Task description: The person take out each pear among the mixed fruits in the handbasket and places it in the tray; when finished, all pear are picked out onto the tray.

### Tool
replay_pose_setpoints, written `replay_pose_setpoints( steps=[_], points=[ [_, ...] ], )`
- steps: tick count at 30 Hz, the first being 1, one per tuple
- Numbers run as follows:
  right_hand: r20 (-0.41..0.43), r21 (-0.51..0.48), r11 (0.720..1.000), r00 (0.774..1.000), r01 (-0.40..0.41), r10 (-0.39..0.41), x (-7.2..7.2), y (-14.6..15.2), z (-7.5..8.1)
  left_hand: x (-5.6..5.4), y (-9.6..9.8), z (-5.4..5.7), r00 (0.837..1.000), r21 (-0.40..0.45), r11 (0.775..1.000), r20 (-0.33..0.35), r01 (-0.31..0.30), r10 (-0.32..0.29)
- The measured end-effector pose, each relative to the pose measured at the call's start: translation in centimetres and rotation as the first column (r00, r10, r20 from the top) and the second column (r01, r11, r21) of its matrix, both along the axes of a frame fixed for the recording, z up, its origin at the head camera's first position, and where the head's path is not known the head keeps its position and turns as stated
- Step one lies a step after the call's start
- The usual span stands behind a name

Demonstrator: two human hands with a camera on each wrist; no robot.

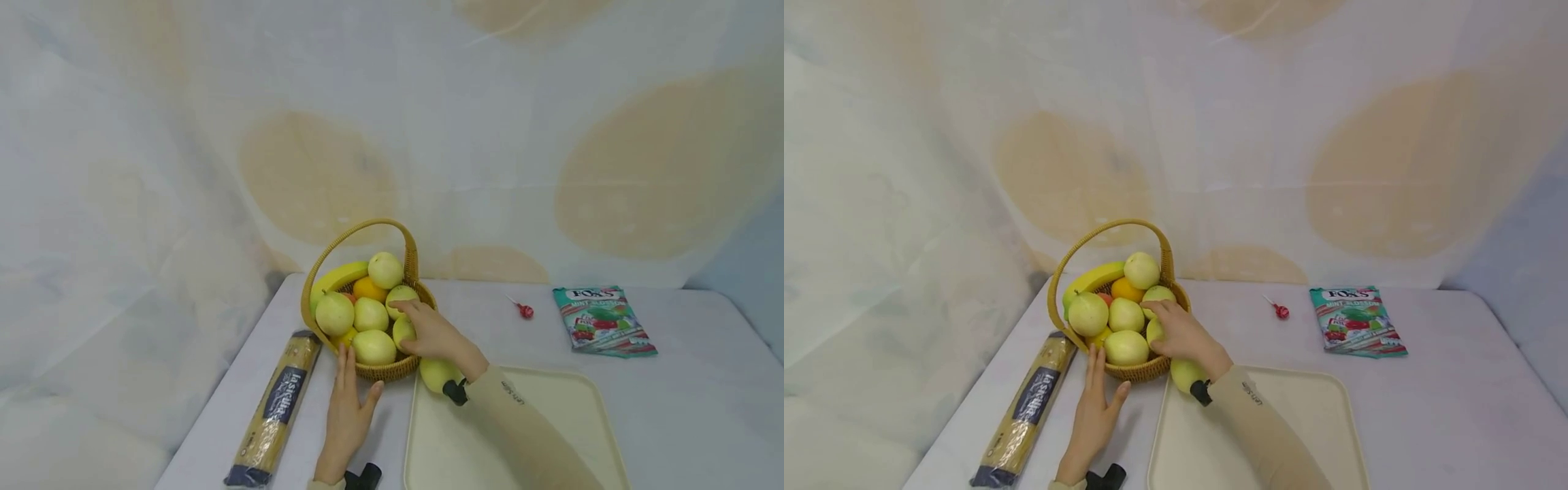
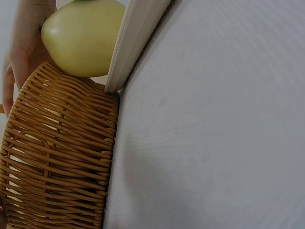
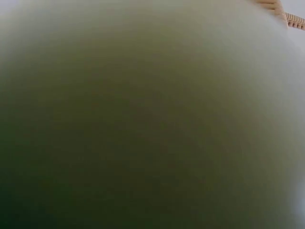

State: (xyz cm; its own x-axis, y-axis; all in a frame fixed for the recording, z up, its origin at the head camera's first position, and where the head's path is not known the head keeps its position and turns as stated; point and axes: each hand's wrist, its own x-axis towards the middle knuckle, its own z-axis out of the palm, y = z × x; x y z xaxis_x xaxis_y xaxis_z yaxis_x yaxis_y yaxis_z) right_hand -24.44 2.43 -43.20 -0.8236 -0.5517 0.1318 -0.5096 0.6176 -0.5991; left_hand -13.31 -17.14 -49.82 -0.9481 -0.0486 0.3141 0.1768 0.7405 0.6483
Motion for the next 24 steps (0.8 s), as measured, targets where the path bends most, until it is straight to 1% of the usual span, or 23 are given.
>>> replay_pose_setpoints(
  steps=[3,7,11,13,17,20,24],
  points=[
    [0.021,0.006,0.999,0.999,-0.035,0.035,-0.1,0.3,0.5,-0.1,0.1,0.0,1.000,0.001,1.000,0.008,0.002,-0.002],
    [0.052,0.013,0.995,0.994,-0.101,0.100,-0.3,1.0,1.4,0.0,0.0,0.1,1.000,-0.010,1.000,-0.003,0.000,0.000],
    [0.052,0.005,0.989,0.988,-0.149,0.148,-0.8,1.8,2.0,0.0,0.0,0.2,1.000,-0.010,1.000,0.014,-0.006,0.006],
    [0.045,-0.010,0.987,0.986,-0.163,0.164,-1.1,2.2,2.0,0.1,-0.1,0.2,1.000,-0.010,1.000,0.026,-0.010,0.010],
    [0.031,-0.033,0.982,0.982,-0.184,0.185,-1.7,2.4,1.4,0.0,-0.1,-0.2,0.999,-0.006,1.000,0.044,-0.016,0.017],
    [0.013,-0.014,0.984,0.984,-0.180,0.180,-2.1,2.2,0.9,-0.1,-0.2,-0.4,0.999,0.000,1.000,0.043,-0.019,0.019],
    [-0.011,0.033,0.983,0.984,-0.178,0.179,-2.6,1.9,0.5,-0.1,-0.1,-0.3,1.000,0.000,1.000,0.019,-0.017,0.017]
  ],
)
